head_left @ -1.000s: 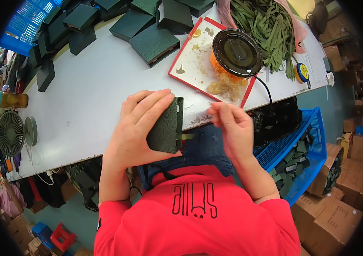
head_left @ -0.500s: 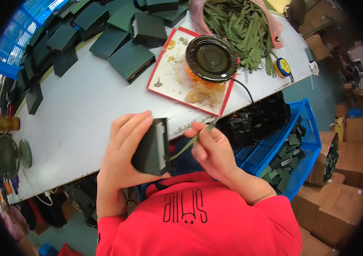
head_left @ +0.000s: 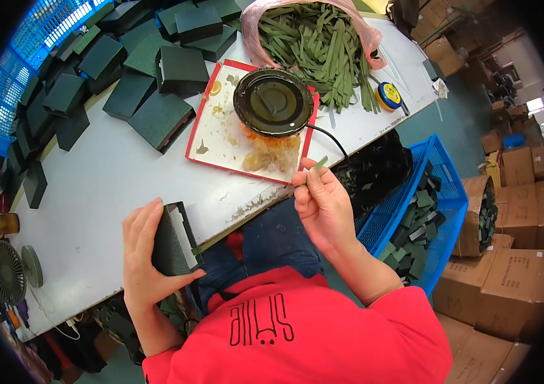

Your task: The person assembles small green boxes by hand at a workbench. They pick up a box, insert a green ribbon into a slot on the side, and place the finished unit into a blue crate. The process is repeated continuously with multiple boxes.

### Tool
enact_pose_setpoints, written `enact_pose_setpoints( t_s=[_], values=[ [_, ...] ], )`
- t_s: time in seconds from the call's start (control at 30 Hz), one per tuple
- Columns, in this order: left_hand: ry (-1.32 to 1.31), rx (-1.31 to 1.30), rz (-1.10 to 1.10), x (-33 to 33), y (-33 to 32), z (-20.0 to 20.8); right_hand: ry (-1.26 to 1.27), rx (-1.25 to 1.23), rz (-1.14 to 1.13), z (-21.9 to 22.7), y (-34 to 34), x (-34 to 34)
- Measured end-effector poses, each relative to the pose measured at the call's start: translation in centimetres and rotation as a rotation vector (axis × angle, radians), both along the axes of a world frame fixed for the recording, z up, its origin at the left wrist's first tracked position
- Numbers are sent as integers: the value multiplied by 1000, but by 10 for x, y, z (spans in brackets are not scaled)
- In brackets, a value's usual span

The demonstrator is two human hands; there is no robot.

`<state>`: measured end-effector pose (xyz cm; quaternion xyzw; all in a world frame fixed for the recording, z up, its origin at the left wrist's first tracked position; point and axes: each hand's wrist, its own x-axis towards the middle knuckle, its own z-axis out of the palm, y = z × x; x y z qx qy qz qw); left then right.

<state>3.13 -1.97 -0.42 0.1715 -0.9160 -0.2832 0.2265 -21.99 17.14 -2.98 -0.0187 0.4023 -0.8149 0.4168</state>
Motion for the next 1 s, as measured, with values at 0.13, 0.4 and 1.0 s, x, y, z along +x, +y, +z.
enact_pose_setpoints(
  t_s=[0.13, 0.4, 1.0],
  values=[
    [-17, 6, -54, -10, 3, 3, 205, 64, 54, 0, -7, -16],
    [18, 31, -148, -33, 12, 6, 463, 304, 174, 17, -26, -43],
    [6, 35, -144, -41, 16, 9, 391, 360, 156, 10, -40, -51]
  ],
)
